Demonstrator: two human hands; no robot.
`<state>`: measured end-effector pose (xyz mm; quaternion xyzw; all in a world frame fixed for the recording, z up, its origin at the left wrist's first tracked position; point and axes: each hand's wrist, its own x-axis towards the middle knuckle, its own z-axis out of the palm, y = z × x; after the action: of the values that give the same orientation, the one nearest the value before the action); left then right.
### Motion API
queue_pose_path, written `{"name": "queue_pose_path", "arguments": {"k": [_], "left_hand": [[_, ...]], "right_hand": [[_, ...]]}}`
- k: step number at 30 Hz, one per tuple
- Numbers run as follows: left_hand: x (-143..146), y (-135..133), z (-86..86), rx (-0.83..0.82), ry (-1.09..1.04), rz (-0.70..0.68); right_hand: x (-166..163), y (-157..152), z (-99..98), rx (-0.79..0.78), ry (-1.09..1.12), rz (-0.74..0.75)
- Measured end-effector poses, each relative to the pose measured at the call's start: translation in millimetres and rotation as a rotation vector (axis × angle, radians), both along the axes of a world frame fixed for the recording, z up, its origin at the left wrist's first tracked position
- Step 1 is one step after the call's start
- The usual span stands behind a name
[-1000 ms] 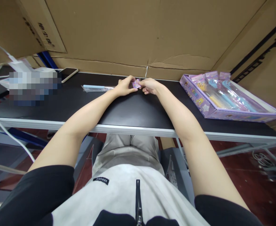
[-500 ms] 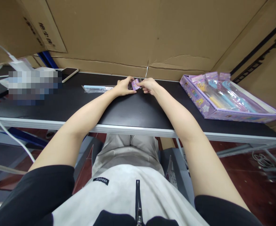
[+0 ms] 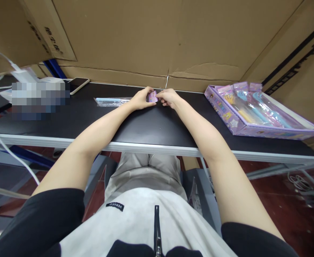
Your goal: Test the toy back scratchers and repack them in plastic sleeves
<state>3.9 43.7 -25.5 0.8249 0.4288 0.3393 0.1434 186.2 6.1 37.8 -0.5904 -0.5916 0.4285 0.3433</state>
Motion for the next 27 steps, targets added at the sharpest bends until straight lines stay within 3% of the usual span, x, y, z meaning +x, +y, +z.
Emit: {"name": "queue_pose_path", "arguments": {"k": [4,10,21,27], "left_hand": [[0.1,-0.4,1.4,-0.027,0.005,0.002],[-11.0,-0.9,4.8,-0.1,0.141,0.148],[-13.6,-2.6,6.5,-0.099,0.126,0.126],[-23.8,8.5,8.2,-0.095,0.04,0.256]], "right_hand": [[0.5,1.5,-0.2,0.028,0.002,-0.038],[9.3,-0.6,5.9,0.042,0.009,-0.123],[11.0,1.3,4.8,-0.083,-0.005,-0.028],[14.8,3.8,4.5,0.056,-0.061,-0.116]]}}
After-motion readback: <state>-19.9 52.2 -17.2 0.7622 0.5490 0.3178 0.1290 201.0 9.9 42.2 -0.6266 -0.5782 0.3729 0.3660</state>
